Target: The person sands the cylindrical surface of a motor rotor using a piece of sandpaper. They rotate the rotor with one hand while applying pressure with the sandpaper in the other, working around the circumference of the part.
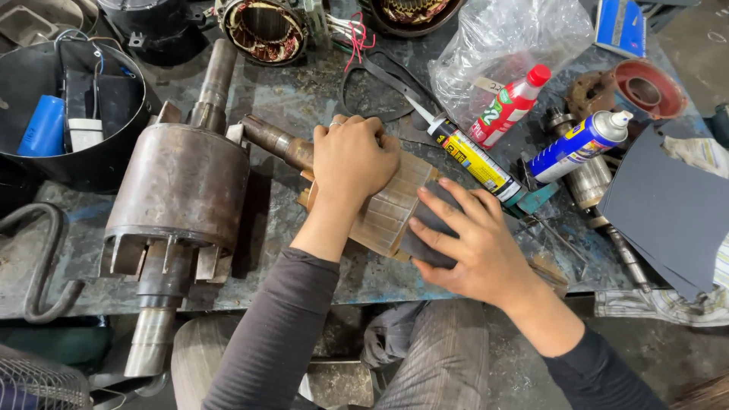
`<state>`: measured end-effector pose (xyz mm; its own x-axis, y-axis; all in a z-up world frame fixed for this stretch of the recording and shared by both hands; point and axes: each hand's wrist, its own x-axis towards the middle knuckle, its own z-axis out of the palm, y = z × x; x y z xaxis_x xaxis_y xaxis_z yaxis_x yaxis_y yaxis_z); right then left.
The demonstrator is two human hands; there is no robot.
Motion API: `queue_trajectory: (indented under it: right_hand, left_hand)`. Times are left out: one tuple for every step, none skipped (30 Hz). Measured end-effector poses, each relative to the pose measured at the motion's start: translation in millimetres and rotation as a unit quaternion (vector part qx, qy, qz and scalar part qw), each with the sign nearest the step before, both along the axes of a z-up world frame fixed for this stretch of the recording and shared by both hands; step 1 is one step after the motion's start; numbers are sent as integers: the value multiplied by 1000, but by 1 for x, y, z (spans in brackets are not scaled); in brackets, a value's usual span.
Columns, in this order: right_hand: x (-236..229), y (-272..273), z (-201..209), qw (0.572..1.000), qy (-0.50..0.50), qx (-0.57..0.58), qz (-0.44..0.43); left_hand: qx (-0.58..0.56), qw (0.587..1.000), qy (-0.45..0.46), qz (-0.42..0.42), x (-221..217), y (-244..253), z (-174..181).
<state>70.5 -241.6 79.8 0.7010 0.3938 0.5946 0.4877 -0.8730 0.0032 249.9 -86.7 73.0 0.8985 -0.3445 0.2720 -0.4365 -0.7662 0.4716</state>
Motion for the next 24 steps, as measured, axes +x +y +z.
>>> queue_trajectory:
  right_hand:
    - [0,-4,0,1000,8,-4,6]
    - [3,-8,0,1000,8,-2,4]
    - [5,-14,0,999,31,16,6]
    - [8,-19,1,998,54,33,9]
    - [8,-21,1,998,55,32,7]
    - [8,-22,1,997,59,38,6]
    - [10,-24,1,997,62,45,8]
    - [13,-27,3,997,62,44,8]
    - [15,-30,3,998,54,31,-3]
    - [18,-33,3,999,45,19,-14]
    - [17,-31,1,999,47,21,-15]
    - [16,-30,0,998,52,32,-25]
    - [15,-28,0,997,54,42,-34]
    - [11,-20,-2,997,56,44,-35]
    - [6,-14,-2,999,33,22,-34]
    - [1,-7,-1,999,11,1,-33]
    - [-3,0,0,1000,6,-1,-29]
    - [-7,8,1,999,-11,-14,-33]
    - [-15,19,0,999,-23,-22,-37]
    - [-18,23,-2,999,-22,-20,-34]
    - [-20,25,-2,998,-24,-32,-38]
    - [-22,28,-3,998,-27,-43,-42]
    - [-24,31,-3,998,-28,-44,-41]
    - [-25,33,-4,998,-19,-38,-36]
  left_hand:
    - [0,1000,5,-3,-1,-1,1]
    - [2,1000,4,-5,0,-1,1]
    - [5,1000,5,-11,1,-2,0]
    - [9,1000,5,-17,1,-3,-2]
    - [7,1000,6,-19,3,-5,-3]
    - [10,1000,5,-16,4,-7,-5]
    - [13,1000,3,-11,7,-7,-6]
    - [11,1000,3,-11,7,-8,-3]
    - [9,1000,2,-10,7,-8,-2]
    - [7,1000,1,-9,7,-9,-2]
    - [10,1000,4,-10,6,-9,-2]
    - [8,1000,2,-6,6,-9,-2]
    - [6,1000,-1,-2,6,-9,-1]
    - [8,1000,0,-2,7,-8,0]
    - [14,1000,10,-1,8,-8,2]
    - [21,1000,20,1,9,-8,4]
    - [19,1000,15,4,10,-10,4]
    - [16,1000,21,10,11,-11,5]
    - [18,999,31,15,8,-9,1]
    - [20,999,31,18,6,-7,1]
    - [12,999,31,17,6,-7,2]
    - [5,999,30,16,6,-7,3]
    - [4,999,29,17,7,-8,2]
    - [0,999,26,19,8,-8,1]
